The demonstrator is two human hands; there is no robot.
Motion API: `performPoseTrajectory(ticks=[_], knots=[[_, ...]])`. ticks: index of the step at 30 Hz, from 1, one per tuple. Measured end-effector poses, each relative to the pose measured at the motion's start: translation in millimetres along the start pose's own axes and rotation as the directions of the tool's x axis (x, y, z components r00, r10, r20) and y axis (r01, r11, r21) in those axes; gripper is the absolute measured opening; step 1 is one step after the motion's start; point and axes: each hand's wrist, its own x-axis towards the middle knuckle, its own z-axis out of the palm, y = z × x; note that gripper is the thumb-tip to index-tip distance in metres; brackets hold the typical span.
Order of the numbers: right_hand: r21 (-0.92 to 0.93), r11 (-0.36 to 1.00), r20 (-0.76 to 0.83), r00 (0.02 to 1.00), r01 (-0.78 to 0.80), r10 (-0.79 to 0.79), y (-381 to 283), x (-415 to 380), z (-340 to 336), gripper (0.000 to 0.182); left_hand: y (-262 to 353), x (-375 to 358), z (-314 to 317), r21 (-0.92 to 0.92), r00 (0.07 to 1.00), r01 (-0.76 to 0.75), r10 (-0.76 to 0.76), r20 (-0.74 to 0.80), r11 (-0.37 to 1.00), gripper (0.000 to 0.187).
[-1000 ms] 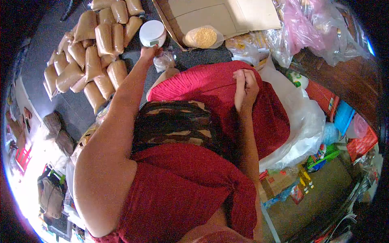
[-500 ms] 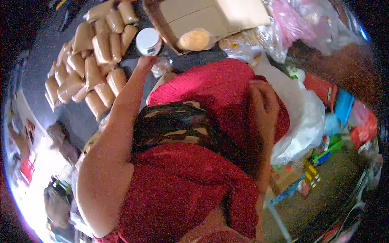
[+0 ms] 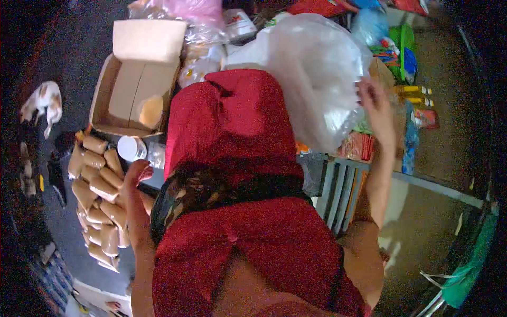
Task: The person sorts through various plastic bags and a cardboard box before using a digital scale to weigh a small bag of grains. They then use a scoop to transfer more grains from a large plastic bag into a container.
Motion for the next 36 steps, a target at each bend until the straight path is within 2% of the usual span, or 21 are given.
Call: performPoseTrajectory(ticks=[1,2,3,4,6,8,10,12,14,17,18,20,22,23,24,26,28,29,33,35,36], knots=[[-0.048,0.998,0.087,0.995,-0.043,0.047,14.1,0.9,14.6,0.042,-16.8,45.6,-33.2,0.025,0.944,-0.04,0.03,0.328,0.999,0.016],[-0.099,0.992,0.172,0.98,-0.08,0.096,16.3,0.1,36.7,0.047,-29.7,86.0,-62.6,0.02,0.783,-0.088,0.056,0.619,0.996,0.02],[-0.025,0.999,0.238,0.97,-0.045,0.049,10.9,-3.7,52.4,0.05,20.0,37.7,-35.5,0.076,0.882,-0.328,0.276,0.381,0.942,0.022],[0.051,0.999,0.299,0.954,-0.013,-0.003,6.4,-6.6,66.8,0.052,77.3,-19.9,-1.7,0.257,0.88,-0.474,0.465,0.1,0.842,0.025],[-0.159,0.96,0.344,0.924,0.231,-0.165,22.9,-2.2,98.0,0.047,198.9,-114.2,88.8,0.607,0.776,-0.609,0.54,0.325,0.511,0.033],[-0.13,0.923,0.387,0.875,0.363,-0.29,15.7,-6.7,115.5,0.044,242.2,-161.9,171.0,0.434,0.518,-0.832,0.765,0.383,0.346,0.039],[0.069,0.835,0.321,0.781,0.545,-0.536,-4.8,-20.0,120.6,0.041,277.8,-207.8,242.9,0.502,0.62,-0.775,0.621,0.48,0.385,0.052],[0.065,0.818,0.333,0.76,0.572,-0.558,-10.9,-24.6,118.5,0.042,272.6,-204.0,300.7,0.442,0.457,-0.867,0.721,0.521,0.23,0.064],[-0.052,0.809,0.33,0.775,0.586,-0.54,-7.6,-25.2,121.2,0.046,270.1,-199.2,338.6,0.618,0.403,-0.786,0.764,0.504,0.006,0.071],[0.114,0.87,0.389,0.784,0.479,-0.483,-4.5,-27.4,103.5,0.045,258.5,-185.0,352.4,0.532,0.296,-0.847,0.806,0.513,-0.027,0.066],[0.126,0.859,0.395,0.769,0.497,-0.503,-6.3,-22.7,96.6,0.045,258.5,-184.5,351.1,0.547,0.302,-0.837,0.816,0.492,-0.021,0.066],[0.32,0.913,0.594,0.697,0.253,-0.402,-6.9,-14.4,80.2,0.04,255.0,-184.9,348.6,0.479,0.372,-0.871,0.78,0.502,0.107,0.068],[0.359,0.921,0.653,0.664,0.15,-0.363,-0.6,0.6,70.0,0.04,252.9,-184.1,347.0,0.457,0.405,-0.875,0.764,0.503,0.162,0.067],[0.383,0.923,0.7,0.639,0.038,-0.317,2.3,10.0,67.3,0.041,247.7,-174.8,346.5,0.402,0.301,-0.912,0.803,0.515,0.084,0.068],[0.382,0.923,0.708,0.629,0.041,-0.321,7.5,19.0,68.1,0.041,245.3,-167.7,345.7,0.348,0.193,-0.938,0.832,0.52,0.0,0.068],[0.386,0.902,0.565,0.723,0.194,-0.397,18.4,36.4,73.6,0.034,244.6,-161.1,343.8,0.357,0.243,-0.933,0.812,0.531,0.045,0.069],[0.283,0.948,0.61,0.736,0.144,-0.294,14.7,51.7,69.8,0.03,248.2,-153.2,342.1,0.294,0.163,-0.956,0.817,0.553,-0.007,0.069],[0.176,0.981,0.641,0.747,0.084,-0.179,10.5,59.1,66.5,0.026,250.3,-150.6,339.6,0.295,0.169,-0.955,0.81,0.562,-0.005,0.07],[0.098,0.989,0.731,0.666,0.111,-0.147,-36.8,100.8,40.2,0.027,244.4,-135.3,333.6,0.324,0.252,-0.943,0.789,0.561,0.071,0.071],[0.118,0.944,0.573,0.755,0.309,-0.319,-70.3,133.7,42.8,0.023,248.6,-131.8,330.7,0.34,0.261,-0.939,0.766,0.587,0.06,0.071],[0.199,0.864,0.48,0.723,0.462,-0.497,-81.0,159.7,57.3,0.02,250.3,-130.4,329.2,0.354,0.274,-0.934,0.735,0.621,0.049,0.072]])
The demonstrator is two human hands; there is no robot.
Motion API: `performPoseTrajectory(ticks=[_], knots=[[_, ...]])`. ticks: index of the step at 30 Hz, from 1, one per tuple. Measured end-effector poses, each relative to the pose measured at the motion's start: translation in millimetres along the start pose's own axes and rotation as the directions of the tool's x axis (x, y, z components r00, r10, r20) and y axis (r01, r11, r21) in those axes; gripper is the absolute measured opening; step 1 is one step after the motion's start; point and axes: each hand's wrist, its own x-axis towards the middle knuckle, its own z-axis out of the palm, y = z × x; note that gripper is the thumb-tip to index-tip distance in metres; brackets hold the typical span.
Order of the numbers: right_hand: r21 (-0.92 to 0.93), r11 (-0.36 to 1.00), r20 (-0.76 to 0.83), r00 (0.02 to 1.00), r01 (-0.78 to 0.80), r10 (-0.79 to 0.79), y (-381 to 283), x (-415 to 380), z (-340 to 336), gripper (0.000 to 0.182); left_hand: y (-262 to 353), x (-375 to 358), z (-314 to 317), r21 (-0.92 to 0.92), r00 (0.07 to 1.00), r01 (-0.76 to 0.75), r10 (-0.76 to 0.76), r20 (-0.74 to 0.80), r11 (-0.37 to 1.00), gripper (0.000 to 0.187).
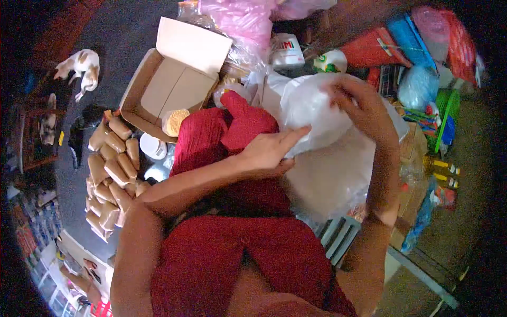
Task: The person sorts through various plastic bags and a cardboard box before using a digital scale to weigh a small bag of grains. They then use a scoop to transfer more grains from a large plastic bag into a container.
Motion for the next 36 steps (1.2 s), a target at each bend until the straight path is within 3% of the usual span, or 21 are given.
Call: performPoseTrajectory(ticks=[1,3,5,7,9,11,12,14,16,17,18,19,20,22,25,27,28,30,32,34,36], knots=[[-0.214,0.964,-0.026,0.986,0.157,-0.167,1.5,33.7,-0.1,0.019,-1.8,-0.2,-2.2,0.004,1.0,-0.001,0.001,-0.01,1.0,0.072],[-0.279,0.878,-0.075,0.903,0.388,-0.423,18.5,111.4,15.7,0.028,-4.4,-1.3,-6.1,-0.024,1.0,-0.023,0.023,0.009,0.999,0.073],[-0.422,0.813,-0.122,0.863,0.401,-0.489,33.4,185.2,35.4,0.048,-8.5,0.5,-5.7,-0.047,0.988,-0.137,0.133,-0.079,0.99,0.073],[-0.502,0.76,-0.391,0.676,0.413,-0.625,71.6,255.6,69.1,0.05,-5.8,4.5,-12.6,-0.11,0.997,-0.077,0.075,-0.026,0.991,0.074],[-0.31,0.948,-0.203,0.97,0.066,-0.133,78.3,279.9,76.9,0.041,-6.0,7.9,-20.9,-0.233,0.999,0.005,0.006,0.046,0.973,0.072],[-0.394,0.906,0.354,0.935,0.151,-0.002,75.1,273.1,80.4,0.026,-8.5,8.7,-33.7,-0.29,0.999,0.01,-0.02,-0.029,0.957,0.069],[-0.356,0.897,0.353,0.927,0.26,-0.129,82.6,259.6,93.2,0.016,-10.9,7.8,-39.1,-0.351,0.994,0.016,-0.054,-0.1,0.936,0.065],[-0.452,0.843,0.318,0.936,0.291,-0.152,78.4,238.3,99.6,0.013,-48.8,18.3,-52.5,-0.338,0.951,0.043,-0.142,-0.276,0.94,0.043],[-0.488,0.826,0.308,0.941,0.282,-0.139,83.1,231.8,96.5,0.012,-81.0,44.6,-79.6,-0.151,0.739,0.18,-0.235,-0.631,0.972,0.024],[-0.519,0.809,0.296,0.946,0.274,-0.131,85.5,228.3,94.0,0.011,-108.2,58.5,-95.8,-0.237,0.735,0.288,-0.373,-0.566,0.928,0.026],[-0.523,0.806,0.295,0.946,0.276,-0.132,87.0,226.0,91.2,0.011,-156.0,76.2,-99.7,-0.138,0.647,0.22,-0.25,-0.721,0.966,0.026],[-0.5,0.814,0.26,0.947,0.297,-0.186,89.3,223.3,88.8,0.011,-177.6,87.0,-119.2,0.07,0.647,0.247,-0.111,-0.754,0.966,0.022],[-0.476,0.819,0.223,0.945,0.319,-0.239,89.4,220.4,87.6,0.011,-206.0,101.0,-131.5,0.022,0.643,0.298,-0.184,-0.744,0.954,0.02],[-0.418,0.837,0.234,0.933,0.352,-0.275,73.6,204.7,84.7,0.01,-237.3,123.6,-148.7,0.286,0.686,0.269,0.026,-0.727,0.92,0.021],[-0.379,0.843,0.205,0.923,0.381,-0.325,68.1,193.4,94.0,0.008,-264.4,151.8,-161.1,0.401,0.785,0.223,0.081,-0.615,0.889,0.021],[-0.449,0.828,0.151,0.942,0.335,-0.299,64.8,189.1,97.4,0.01,-268.3,169.5,-165.1,0.588,0.857,0.513,-0.332,-0.394,0.625,0.022],[-0.456,0.828,0.144,0.945,0.327,-0.294,63.1,187.8,96.5,0.01,-267.8,172.6,-161.5,0.591,0.862,0.504,-0.323,-0.391,0.63,0.022],[-0.62,0.73,0.054,0.943,0.289,-0.328,63.4,186.6,92.7,0.016,-269.8,171.8,-148.2,0.538,0.677,0.618,-0.041,-0.735,0.573,0.029],[-0.647,0.711,0.035,0.943,0.274,-0.332,66.9,185.4,86.2,0.019,-276.2,177.8,-147.3,0.486,0.686,0.564,-0.052,-0.726,0.667,0.036],[-0.703,0.669,0.049,0.955,0.242,-0.294,68.0,183.5,82.9,0.017,-266.5,178.4,-156.4,0.334,0.757,0.611,-0.407,-0.511,0.718,0.035],[-0.727,0.668,0.005,0.974,0.161,-0.228,72.7,183.9,74.2,0.016,-271.5,179.0,-159.3,0.357,0.797,0.552,-0.352,-0.491,0.753,0.039]])
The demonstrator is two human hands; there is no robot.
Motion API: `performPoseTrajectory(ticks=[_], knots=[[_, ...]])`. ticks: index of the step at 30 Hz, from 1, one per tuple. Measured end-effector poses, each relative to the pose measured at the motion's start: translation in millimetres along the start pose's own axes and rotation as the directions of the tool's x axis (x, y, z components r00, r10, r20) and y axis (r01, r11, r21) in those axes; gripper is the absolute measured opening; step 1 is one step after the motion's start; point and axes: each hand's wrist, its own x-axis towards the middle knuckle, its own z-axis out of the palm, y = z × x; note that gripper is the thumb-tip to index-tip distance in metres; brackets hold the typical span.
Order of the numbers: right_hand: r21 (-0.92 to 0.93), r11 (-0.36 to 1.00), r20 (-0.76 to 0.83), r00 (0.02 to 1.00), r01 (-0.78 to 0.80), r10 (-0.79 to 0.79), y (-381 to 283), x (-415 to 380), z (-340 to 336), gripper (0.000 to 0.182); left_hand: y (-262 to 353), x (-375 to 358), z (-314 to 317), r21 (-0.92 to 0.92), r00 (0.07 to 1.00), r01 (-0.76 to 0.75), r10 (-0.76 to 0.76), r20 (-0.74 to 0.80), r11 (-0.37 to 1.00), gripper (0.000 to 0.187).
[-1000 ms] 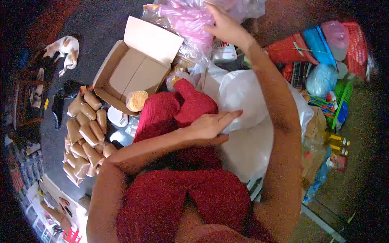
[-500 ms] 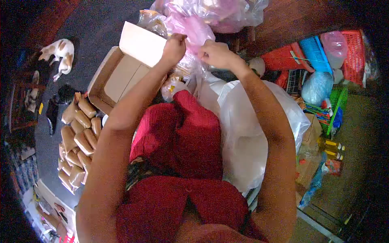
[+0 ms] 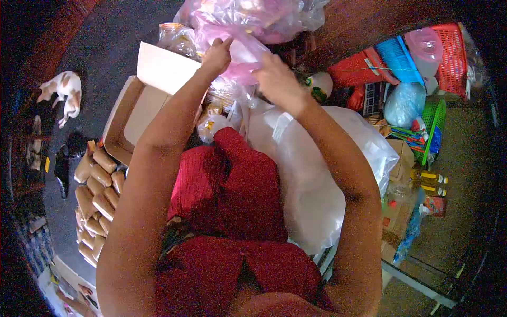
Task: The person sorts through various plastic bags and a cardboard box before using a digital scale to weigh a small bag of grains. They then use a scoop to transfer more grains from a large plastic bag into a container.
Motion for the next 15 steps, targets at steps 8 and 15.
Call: performPoseTrajectory(ticks=[8,15], knots=[[0.009,1.0,-0.059,0.998,-0.002,0.003,40.6,1.9,-12.2,0.013,6.3,5.6,-27.2,0.004,0.99,0.046,-0.046,-0.132,0.999,0.055],[0.021,1.0,0.117,0.993,-0.021,0.018,44.0,-6.6,-9.9,0.014,22.1,0.4,-0.1,0.374,0.895,-0.44,0.431,0.11,0.817,0.038]])
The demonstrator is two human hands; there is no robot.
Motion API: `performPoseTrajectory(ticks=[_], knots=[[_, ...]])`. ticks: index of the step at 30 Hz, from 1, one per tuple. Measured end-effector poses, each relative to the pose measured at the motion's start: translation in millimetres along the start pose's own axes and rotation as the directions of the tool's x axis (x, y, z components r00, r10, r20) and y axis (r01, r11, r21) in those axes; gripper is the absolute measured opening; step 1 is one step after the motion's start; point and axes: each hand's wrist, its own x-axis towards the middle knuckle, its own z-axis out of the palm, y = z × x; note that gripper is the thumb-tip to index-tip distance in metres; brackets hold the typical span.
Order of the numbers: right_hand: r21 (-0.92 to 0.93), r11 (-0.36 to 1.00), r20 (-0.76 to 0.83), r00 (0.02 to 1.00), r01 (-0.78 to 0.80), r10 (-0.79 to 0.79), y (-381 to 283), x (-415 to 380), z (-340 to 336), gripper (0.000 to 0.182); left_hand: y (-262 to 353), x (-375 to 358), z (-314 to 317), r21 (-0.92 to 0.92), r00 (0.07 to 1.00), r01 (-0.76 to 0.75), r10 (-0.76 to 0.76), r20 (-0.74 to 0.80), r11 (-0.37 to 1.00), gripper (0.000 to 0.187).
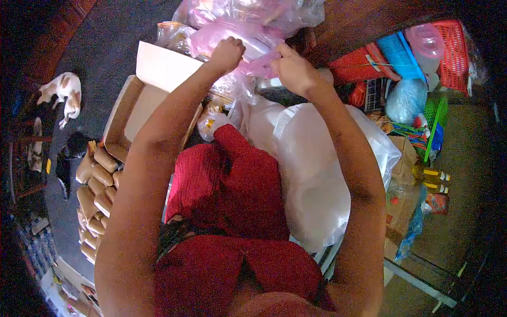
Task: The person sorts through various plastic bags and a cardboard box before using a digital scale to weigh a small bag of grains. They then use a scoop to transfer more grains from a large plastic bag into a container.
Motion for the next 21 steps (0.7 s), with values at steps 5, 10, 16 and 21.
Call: performPoseTrajectory(ticks=[5,10,16,21], knots=[[0.023,1.0,0.089,0.996,0.005,-0.007,-5.7,1.6,11.6,0.014,13.5,7.7,18.2,0.052,0.982,-0.151,0.143,0.121,0.987,0.017],[0.076,0.997,0.08,0.996,0.021,-0.027,-12.6,-1.0,14.3,0.013,11.3,0.4,31.7,0.146,0.991,-0.121,0.112,0.067,0.982,0.017],[0.077,0.996,0.096,0.994,0.052,-0.059,-13.3,-0.7,14.7,0.012,10.0,2.9,29.7,0.186,0.984,-0.041,0.007,0.178,0.982,0.017],[0.111,0.994,0.135,0.991,-0.008,-0.007,-14.5,-2.9,15.7,0.012,14.5,-8.7,27.9,0.101,0.993,-0.118,0.118,0.007,0.988,0.019]])
